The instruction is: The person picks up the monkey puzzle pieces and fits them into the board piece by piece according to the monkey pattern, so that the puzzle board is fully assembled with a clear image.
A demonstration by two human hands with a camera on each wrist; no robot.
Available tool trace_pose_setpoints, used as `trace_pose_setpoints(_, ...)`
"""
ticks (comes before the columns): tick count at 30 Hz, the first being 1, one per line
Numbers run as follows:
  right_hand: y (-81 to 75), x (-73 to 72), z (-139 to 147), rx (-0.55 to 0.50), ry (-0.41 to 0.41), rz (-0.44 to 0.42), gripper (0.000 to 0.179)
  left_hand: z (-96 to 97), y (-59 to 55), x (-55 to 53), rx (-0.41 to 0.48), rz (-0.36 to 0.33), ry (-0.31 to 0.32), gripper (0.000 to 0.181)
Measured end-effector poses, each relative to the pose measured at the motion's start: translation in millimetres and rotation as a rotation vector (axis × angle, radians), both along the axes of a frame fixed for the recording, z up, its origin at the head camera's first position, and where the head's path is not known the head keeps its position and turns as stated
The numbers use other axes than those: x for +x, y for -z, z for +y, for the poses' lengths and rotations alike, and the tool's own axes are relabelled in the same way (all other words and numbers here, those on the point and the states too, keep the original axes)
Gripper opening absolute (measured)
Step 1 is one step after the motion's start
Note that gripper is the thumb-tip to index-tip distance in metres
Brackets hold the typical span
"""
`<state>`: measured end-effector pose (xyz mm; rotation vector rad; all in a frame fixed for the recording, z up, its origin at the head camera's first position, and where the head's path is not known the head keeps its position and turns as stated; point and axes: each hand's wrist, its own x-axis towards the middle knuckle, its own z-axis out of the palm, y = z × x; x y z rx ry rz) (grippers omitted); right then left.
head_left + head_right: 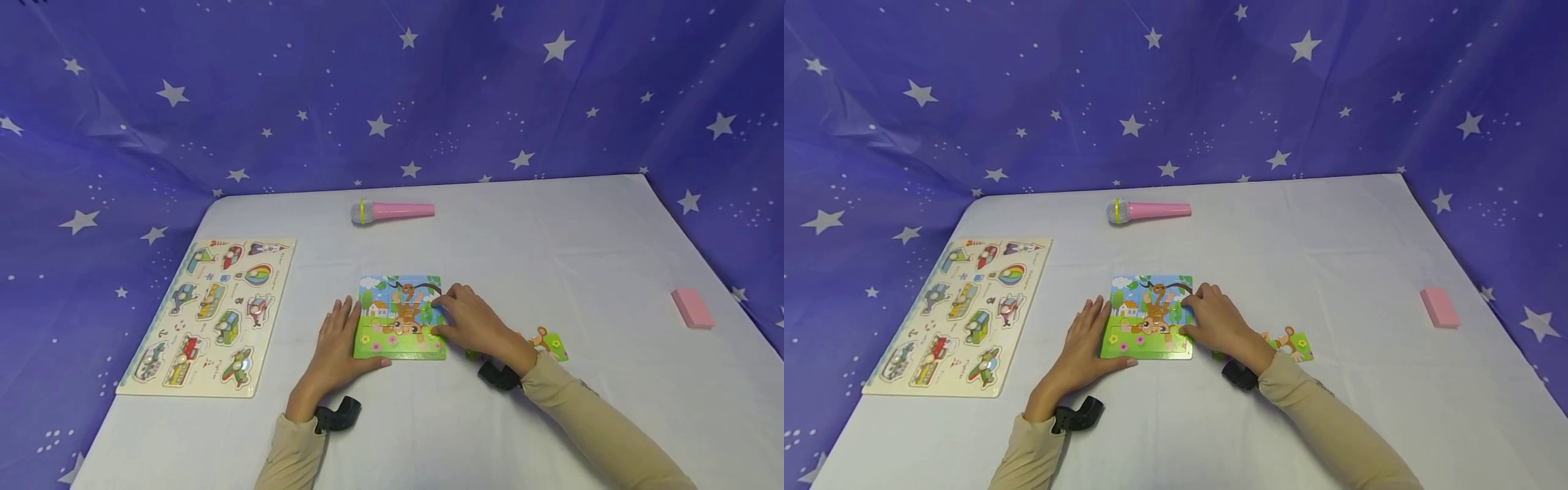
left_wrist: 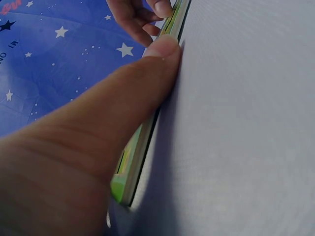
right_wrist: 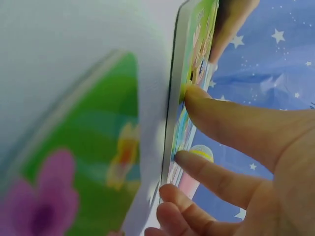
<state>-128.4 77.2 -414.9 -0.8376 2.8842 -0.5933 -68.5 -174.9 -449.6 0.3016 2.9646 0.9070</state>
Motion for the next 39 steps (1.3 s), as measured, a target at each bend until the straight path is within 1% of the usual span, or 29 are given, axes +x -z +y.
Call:
trace_pose_setpoints(6,-1.4,-1.2,-2,-0.058,0.013,-0.064,0.037,0.6,0.4,0.0,-0.006,-0.004,-0.003,0.109)
trace_pose_setpoints(12,-1.1,-2.5,-4,-0.081,0.029,-0.074,0.037,1.2,-1.0,0.5,-0.005,-0.014,-0.003,0.108)
trace_pose_setpoints(20,0.7,-8.4,-5,-0.059,0.058,-0.065,0.038,1.4,-1.5,0.9,-0.008,-0.004,-0.005,0.108)
trace_pose_setpoints(26,-0.8,-9.2,-6,-0.036,0.057,-0.063,0.039,1.8,-2.5,1.0,-0.002,-0.006,-0.001,0.108)
trace_pose_setpoints(29,-1.6,-6.9,-5,-0.044,0.029,-0.038,0.041,1.9,-3.3,1.0,-0.003,-0.008,-0.001,0.108)
trace_pose_setpoints(31,-1.9,-3.7,-5,-0.041,-0.011,0.001,0.043,1.8,-3.5,1.0,-0.002,-0.009,-0.001,0.108)
trace_pose_setpoints(33,-2.5,1.4,-5,-0.03,-0.061,0.03,0.047,1.7,-3.5,1.0,-0.003,-0.011,-0.001,0.108)
trace_pose_setpoints(35,-3.8,8.3,-6,-0.012,-0.131,0.043,0.051,1.6,-3.1,0.7,-0.006,-0.009,0.001,0.108)
trace_pose_setpoints(36,-4.4,12.2,-6,0.006,-0.171,0.041,0.054,1.5,-3.0,0.6,-0.006,-0.004,0.001,0.108)
trace_pose_setpoints(39,-6.2,23.2,-7,0.058,-0.274,-0.02,0.065,1.4,-2.3,0.2,-0.01,0.003,-0.001,0.108)
